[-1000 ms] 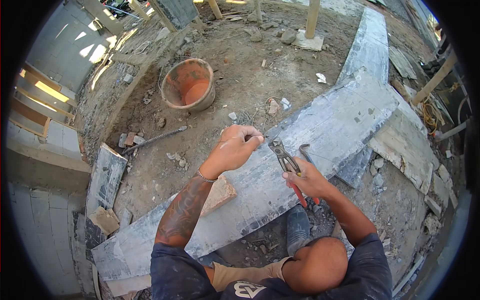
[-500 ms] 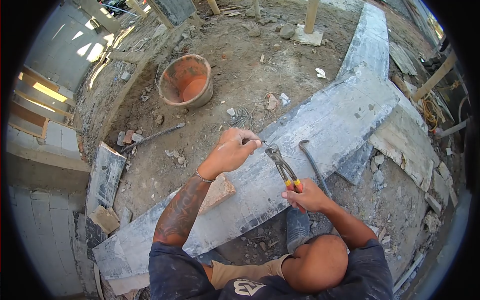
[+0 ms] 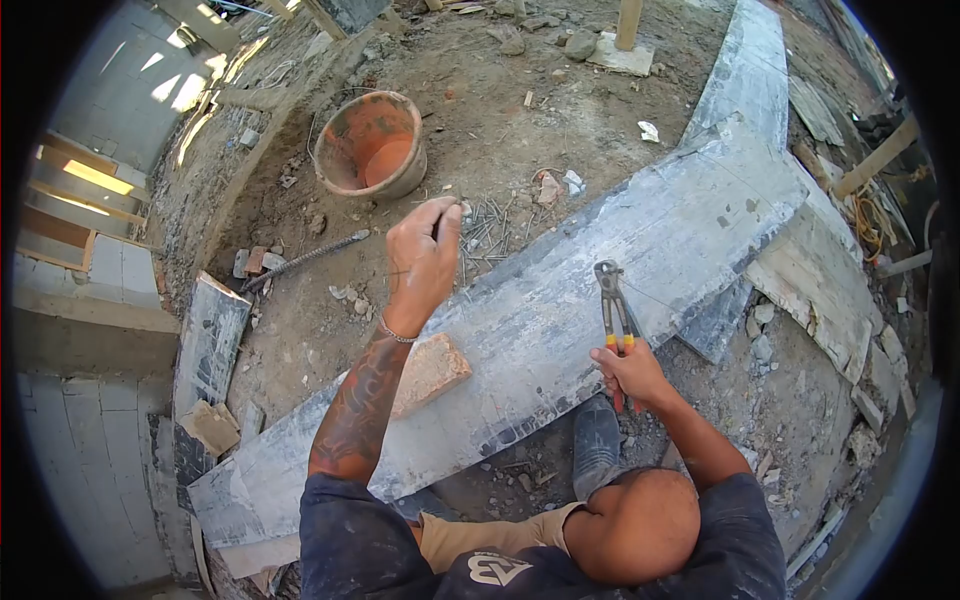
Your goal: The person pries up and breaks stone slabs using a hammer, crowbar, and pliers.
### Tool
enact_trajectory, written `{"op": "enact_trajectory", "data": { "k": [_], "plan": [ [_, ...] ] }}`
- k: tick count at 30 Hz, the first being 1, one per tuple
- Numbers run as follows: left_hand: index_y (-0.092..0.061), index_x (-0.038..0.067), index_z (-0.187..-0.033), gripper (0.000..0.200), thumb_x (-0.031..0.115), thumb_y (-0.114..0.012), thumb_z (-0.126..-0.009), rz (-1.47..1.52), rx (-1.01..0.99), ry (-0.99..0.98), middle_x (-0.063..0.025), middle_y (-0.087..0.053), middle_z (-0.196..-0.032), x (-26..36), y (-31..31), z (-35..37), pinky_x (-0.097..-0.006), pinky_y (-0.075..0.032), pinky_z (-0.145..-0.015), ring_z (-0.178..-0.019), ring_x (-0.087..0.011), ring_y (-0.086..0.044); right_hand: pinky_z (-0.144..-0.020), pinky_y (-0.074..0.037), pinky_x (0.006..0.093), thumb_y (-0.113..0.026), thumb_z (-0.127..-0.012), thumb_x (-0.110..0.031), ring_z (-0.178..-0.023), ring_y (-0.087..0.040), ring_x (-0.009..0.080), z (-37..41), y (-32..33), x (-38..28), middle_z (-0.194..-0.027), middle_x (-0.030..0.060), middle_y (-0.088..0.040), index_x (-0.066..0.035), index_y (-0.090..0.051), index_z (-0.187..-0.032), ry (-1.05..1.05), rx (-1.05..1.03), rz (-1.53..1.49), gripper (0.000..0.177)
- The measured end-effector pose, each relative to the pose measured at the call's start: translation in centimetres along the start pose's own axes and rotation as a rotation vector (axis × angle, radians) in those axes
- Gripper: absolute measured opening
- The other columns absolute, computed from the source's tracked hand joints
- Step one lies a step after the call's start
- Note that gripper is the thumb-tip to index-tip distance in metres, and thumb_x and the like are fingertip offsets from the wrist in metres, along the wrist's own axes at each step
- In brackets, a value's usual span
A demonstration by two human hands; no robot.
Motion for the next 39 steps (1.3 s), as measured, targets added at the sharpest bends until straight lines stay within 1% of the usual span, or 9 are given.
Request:
{"op": "enact_trajectory", "data": {
  "k": [7,9,11,15,19,24,30,35,39],
  "plan": [
    [-0.060,-0.001,-0.102,0.028,0.017,-0.054,-0.081,-0.325,-0.162,0.027,-0.0217,-0.059,-0.095,-10.6,-2.6,-1.8,-0.0397,-0.043,-0.080,-0.094,-0.0301,-0.058,-0.058,-0.047,0.0301,-0.048,-0.091,-0.028,-0.062,-0.054,0.0159,6.7,8.5,8.0,-0.072,0.0051,-0.052,-0.004,-0.051,-0.086,0.387,0.272,-1.032,0.025],
    [-0.049,0.003,-0.121,0.045,0.021,-0.055,-0.080,-0.782,-0.101,0.122,-0.0233,-0.046,-0.123,-15.5,-4.4,-1.7,-0.0442,-0.033,-0.096,-0.118,-0.0340,-0.041,-0.067,-0.050,0.0335,-0.048,-0.091,-0.027,-0.079,-0.059,0.0196,11.3,13.3,13.3,-0.088,0.0061,-0.054,-0.002,-0.052,-0.106,0.299,0.811,-1.130,0.029],
    [-0.037,0.005,-0.131,0.060,0.026,-0.058,-0.078,-0.565,-0.346,0.273,-0.0218,-0.030,-0.137,-16.7,-7.8,0.0,-0.0480,-0.022,-0.103,-0.127,-0.0375,-0.024,-0.068,-0.051,0.0336,-0.048,-0.092,-0.027,-0.084,-0.059,0.0202,15.1,15.2,19.7,-0.093,0.0060,-0.054,-0.002,-0.051,-0.112,0.216,0.974,-1.023,0.032],
    [-0.037,0.002,-0.130,0.066,0.030,-0.061,-0.076,-0.563,-0.553,0.177,-0.0232,-0.032,-0.134,-15.2,-12.7,6.1,-0.0475,-0.022,-0.102,-0.126,-0.0378,-0.028,-0.067,-0.052,0.0320,-0.047,-0.091,-0.027,-0.085,-0.058,0.0190,18.8,13.8,28.7,-0.097,0.0062,-0.055,-0.003,-0.051,-0.117,-0.165,1.041,-0.656,0.035],
    [-0.036,0.003,-0.131,0.070,0.033,-0.064,-0.073,-0.579,-0.595,0.130,-0.0232,-0.026,-0.138,-15.6,-13.6,9.1,-0.0470,-0.019,-0.104,-0.127,-0.0384,-0.024,-0.056,-0.047,0.0259,-0.049,-0.090,-0.023,-0.066,-0.057,0.0126,15.6,15.5,31.6,-0.074,0.0034,-0.057,-0.002,-0.059,-0.101,-0.226,1.023,-0.450,0.026],
    [-0.033,0.003,-0.133,0.077,0.035,-0.067,-0.071,-0.580,-0.604,0.161,-0.0232,-0.023,-0.140,-14.2,-13.5,9.7,-0.0460,-0.017,-0.105,-0.130,-0.0380,-0.021,-0.055,-0.043,0.0372,-0.054,-0.085,-0.024,-0.058,-0.057,0.0229,10.6,20.3,25.5,-0.060,0.0093,-0.055,0.001,-0.058,-0.083,-0.034,1.113,0.197,0.025],
    [-0.032,0.003,-0.133,0.082,0.035,-0.070,-0.068,-0.594,-0.617,0.203,-0.0237,-0.022,-0.141,-14.8,-13.9,9.5,-0.0455,-0.018,-0.104,-0.131,-0.0379,-0.020,-0.062,-0.042,0.0425,-0.061,-0.080,-0.022,-0.070,-0.056,0.0329,7.5,21.2,21.5,-0.072,0.0143,-0.057,-0.001,-0.054,-0.078,-0.310,1.023,0.516,0.023],
    [-0.033,0.003,-0.133,0.084,0.035,-0.072,-0.066,-0.594,-0.624,0.235,-0.0238,-0.023,-0.141,-14.7,-13.7,9.3,-0.0454,-0.019,-0.104,-0.131,-0.0377,-0.020,-0.077,-0.042,0.0364,-0.065,-0.076,-0.015,-0.093,-0.052,0.0292,6.0,23.2,12.7,-0.094,0.0144,-0.055,-0.002,-0.055,-0.091,0.072,1.247,0.763,0.021],
    [-0.030,0.002,-0.134,0.089,0.040,-0.072,-0.065,-0.608,-0.663,0.245,-0.0251,-0.022,-0.140,-15.1,-14.1,9.9,-0.0458,-0.018,-0.105,-0.131,-0.0381,-0.019,-0.072,-0.046,0.0345,-0.066,-0.077,-0.021,-0.082,-0.056,0.0273,-5.0,26.3,0.8,-0.091,0.0123,-0.058,-0.001,-0.058,-0.097,0.483,0.984,0.514,0.029]
  ]
}}
Point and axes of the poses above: each hand's wrist, its own z-axis away from the middle knuckle, its own y-axis out of the back of the hand, x = y × z, the point moved 8 cm from there along -z, towards the middle knuckle
